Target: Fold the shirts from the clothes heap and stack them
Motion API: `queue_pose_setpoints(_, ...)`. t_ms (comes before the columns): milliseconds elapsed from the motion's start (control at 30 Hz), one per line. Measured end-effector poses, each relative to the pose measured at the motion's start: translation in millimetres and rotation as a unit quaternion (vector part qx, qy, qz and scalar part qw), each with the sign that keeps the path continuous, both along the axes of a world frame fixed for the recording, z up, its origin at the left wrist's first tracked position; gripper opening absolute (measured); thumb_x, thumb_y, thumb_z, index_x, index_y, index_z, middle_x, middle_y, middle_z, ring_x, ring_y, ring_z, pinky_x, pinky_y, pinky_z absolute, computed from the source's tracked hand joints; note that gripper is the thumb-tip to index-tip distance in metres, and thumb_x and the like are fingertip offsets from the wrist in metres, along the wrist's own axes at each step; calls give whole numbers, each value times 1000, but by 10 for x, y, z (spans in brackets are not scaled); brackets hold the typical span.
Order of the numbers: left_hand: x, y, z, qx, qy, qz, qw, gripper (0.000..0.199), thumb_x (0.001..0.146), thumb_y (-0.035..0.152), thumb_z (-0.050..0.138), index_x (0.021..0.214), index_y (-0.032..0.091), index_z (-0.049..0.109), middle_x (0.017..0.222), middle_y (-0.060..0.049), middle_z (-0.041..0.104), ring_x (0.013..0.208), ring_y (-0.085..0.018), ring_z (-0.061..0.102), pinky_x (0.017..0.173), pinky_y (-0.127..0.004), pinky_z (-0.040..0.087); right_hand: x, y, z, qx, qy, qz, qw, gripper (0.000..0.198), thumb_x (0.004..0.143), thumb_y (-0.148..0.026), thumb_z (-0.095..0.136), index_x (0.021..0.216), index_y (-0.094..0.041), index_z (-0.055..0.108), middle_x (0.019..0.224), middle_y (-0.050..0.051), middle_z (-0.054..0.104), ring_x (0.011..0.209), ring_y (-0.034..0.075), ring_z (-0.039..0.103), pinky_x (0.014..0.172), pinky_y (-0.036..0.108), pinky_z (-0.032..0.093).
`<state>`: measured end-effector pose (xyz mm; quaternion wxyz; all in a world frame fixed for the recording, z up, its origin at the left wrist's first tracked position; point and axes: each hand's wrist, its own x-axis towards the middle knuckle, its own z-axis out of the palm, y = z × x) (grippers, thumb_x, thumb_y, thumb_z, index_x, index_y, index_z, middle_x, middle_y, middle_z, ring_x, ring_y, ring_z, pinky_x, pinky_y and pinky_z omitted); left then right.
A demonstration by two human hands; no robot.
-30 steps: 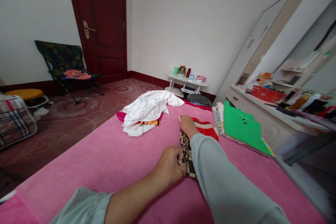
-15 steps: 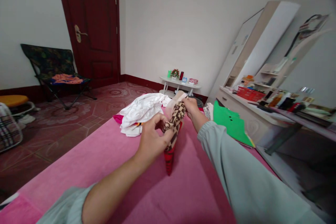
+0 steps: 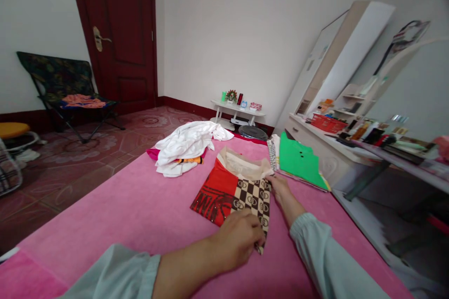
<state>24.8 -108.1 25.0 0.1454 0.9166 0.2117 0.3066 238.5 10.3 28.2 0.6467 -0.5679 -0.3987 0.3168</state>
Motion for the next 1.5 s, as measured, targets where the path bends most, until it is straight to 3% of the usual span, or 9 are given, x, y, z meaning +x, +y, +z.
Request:
queue_pose_setpoints(300, -120, -52, 180, -119, -7, -43, 992, 17, 84, 27, 59, 98, 22, 66, 89, 0, 68, 81, -14, 61, 76, -23, 44, 209, -56, -448, 33, -42, -47, 997, 49, 59, -40, 71, 99, -16, 57, 90, 8, 71, 82, 23, 68, 75, 37, 54)
queue_pose_setpoints(500, -401, 437, 170, -80, 20, 188, 979, 14, 86, 25, 54, 90, 21, 67, 96, -4, 66, 93, -18, 59, 80, -26, 43, 238, -89, -491, 31, -66, -41, 997, 56, 58, -37, 73, 107, -16, 55, 102, 11, 67, 97, 25, 64, 86, 41, 51)
queue_pose_setpoints(633, -631, 712, 91, -66, 93, 363, 925, 22, 85, 35, 54, 99, 21, 64, 100, -8, 65, 92, -22, 61, 73, -29, 44, 249, -96, -468, 34, -43, -6, 998, 61, 58, -34, 73, 112, -16, 52, 107, 12, 66, 97, 25, 64, 86, 40, 52)
queue_pose_setpoints(800, -742, 788, 123, -103, 199, 447, 866, 38, 81, 57, 53, 87, 20, 62, 85, -8, 68, 78, -25, 63, 60, -30, 42, 211, -145, -416, -20, -74, 4, 997, 71, 57, -33, 75, 121, -19, 48, 110, 11, 66, 97, 26, 65, 82, 40, 54)
queue_pose_setpoints(1000, -729, 779, 148, -168, 215, 407, 872, 29, 77, 46, 60, 66, 19, 61, 71, -6, 66, 68, -20, 62, 56, -26, 39, 130, -221, -245, -28, -28, 56, 998, 78, 49, -26, 78, 121, -19, 49, 108, 11, 67, 91, 26, 67, 77, 39, 55)
queue_pose_setpoints(1133, -621, 654, 77, -416, 111, 217, 876, 30, 73, 46, 64, 62, 19, 56, 54, 1, 59, 49, -15, 57, 47, -23, 40, 358, -208, -178, -31, -89, -20, 995, 77, 51, -27, 76, 123, -18, 50, 91, 9, 69, 76, 26, 67, 71, 41, 54)
queue_pose_setpoints(1300, -599, 665, 64, -532, 46, 129, 836, 45, 68, 60, 66, 65, 17, 55, 53, 1, 59, 42, -12, 56, 43, -21, 41, 243, -304, 64, -18, -392, -94, 915, 49, 59, -27, 73, 106, -18, 63, 106, 13, 65, 94, 28, 60, 84, 41, 46)
queue_pose_setpoints(1433, -732, 936, 55, -480, -40, 215, 850, 39, 71, 53, 65, 74, 15, 57, 55, 2, 61, 43, -10, 55, 41, -19, 39, -493, -686, 418, -56, -474, 155, 865, 27, 70, -25, 67, 97, -23, 67, 90, 2, 68, 75, 17, 62, 69, 28, 44)
queue_pose_setpoints(1500, -773, 1073, 38, -450, -62, 244, 857, 34, 73, 46, 65, 83, 14, 62, 56, 2, 60, 44, -11, 55, 42, -20, 40, -864, -927, 521, -74, -520, 290, 800, 25, 65, -32, 75, 88, -25, 69, 84, -1, 69, 74, 17, 62, 65, 26, 41)
